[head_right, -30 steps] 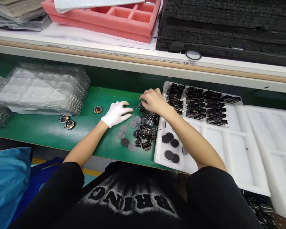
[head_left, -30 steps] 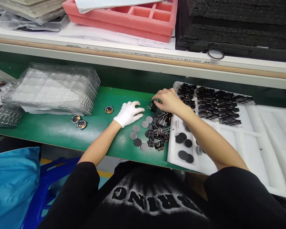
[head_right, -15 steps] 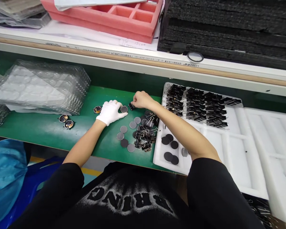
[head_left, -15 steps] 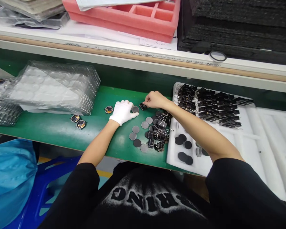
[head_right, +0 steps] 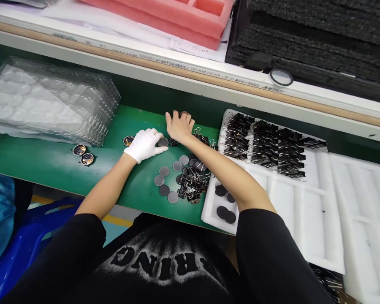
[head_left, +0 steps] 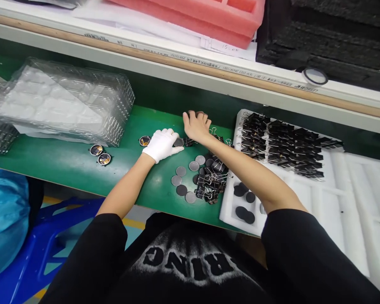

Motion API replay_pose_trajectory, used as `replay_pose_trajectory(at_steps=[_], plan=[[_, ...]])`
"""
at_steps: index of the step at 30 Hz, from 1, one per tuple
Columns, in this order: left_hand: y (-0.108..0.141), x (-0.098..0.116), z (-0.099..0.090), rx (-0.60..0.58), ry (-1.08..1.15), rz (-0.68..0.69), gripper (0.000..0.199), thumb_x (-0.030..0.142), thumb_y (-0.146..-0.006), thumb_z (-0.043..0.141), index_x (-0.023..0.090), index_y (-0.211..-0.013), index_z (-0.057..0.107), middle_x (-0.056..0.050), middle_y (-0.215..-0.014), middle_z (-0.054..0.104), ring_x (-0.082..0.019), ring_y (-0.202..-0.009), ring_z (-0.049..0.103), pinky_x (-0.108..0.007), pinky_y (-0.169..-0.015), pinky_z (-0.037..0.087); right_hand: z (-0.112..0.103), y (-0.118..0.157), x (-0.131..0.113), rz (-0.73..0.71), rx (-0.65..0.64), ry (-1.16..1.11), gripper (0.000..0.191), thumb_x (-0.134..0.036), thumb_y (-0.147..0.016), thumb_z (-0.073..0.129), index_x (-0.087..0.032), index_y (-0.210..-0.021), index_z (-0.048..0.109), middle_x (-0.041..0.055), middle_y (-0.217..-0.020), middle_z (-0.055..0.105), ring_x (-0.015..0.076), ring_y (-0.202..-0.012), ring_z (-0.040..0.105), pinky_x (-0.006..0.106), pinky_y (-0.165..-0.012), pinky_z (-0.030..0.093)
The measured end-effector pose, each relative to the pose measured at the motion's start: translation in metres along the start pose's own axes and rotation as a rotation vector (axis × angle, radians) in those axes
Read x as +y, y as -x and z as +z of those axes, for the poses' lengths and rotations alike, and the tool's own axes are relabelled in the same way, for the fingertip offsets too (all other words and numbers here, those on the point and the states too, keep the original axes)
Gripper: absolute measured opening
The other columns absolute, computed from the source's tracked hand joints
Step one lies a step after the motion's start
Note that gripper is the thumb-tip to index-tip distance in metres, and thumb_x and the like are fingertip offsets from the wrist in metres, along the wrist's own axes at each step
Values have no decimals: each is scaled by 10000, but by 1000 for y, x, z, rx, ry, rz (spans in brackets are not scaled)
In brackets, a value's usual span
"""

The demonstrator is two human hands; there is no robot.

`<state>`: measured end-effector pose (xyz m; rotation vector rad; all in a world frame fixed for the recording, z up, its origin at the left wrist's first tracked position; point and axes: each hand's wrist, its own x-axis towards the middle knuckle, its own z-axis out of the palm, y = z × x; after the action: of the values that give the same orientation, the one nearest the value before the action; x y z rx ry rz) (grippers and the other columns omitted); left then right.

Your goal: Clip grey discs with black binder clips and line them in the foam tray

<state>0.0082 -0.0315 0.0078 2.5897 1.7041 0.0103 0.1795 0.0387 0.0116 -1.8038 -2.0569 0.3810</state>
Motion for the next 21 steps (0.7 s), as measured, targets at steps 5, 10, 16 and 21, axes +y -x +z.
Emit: replay_pose_trajectory(at_steps=[5,10,16,21], plan=[[-2,2,4,-5,-22,40,575,630,-1056,537,112,-1259,677,-211,-1229,669,-397,-1153,629,-445,-905,424,20,-1,4,-19,-56,64,720,-598,-1115,86,-244,-1674,371,218,-1685,378,395,-1596,304,655,-1256,285],[-2,2,5,-30,43,8,553,615,-1058,550,116,-1267,668,-208,-1246,644,-402,-1205,610,-448,-960,407,22,-4,21,-15,-87,66,734,-573,-1108,0,-277,-1683,347,193,-1685,375,377,-1593,301,660,-1256,292],[-9,11,3,-44,88,49,532,602,-1062,558,130,-1286,659,-199,-1283,621,-412,-1264,592,-474,-1022,397,31,-8,39,-70,-54,101,774,-614,-1093,-78,-327,-1698,310,171,-1657,377,375,-1575,321,672,-1243,300],[-14,18,7,-38,112,42,550,588,-1063,564,103,-1312,640,-214,-1316,609,-435,-1307,570,-501,-1060,389,36,-9,43,-82,-55,81,812,-631,-1084,-101,-299,-1676,344,186,-1634,395,390,-1557,339,686,-1243,284]])
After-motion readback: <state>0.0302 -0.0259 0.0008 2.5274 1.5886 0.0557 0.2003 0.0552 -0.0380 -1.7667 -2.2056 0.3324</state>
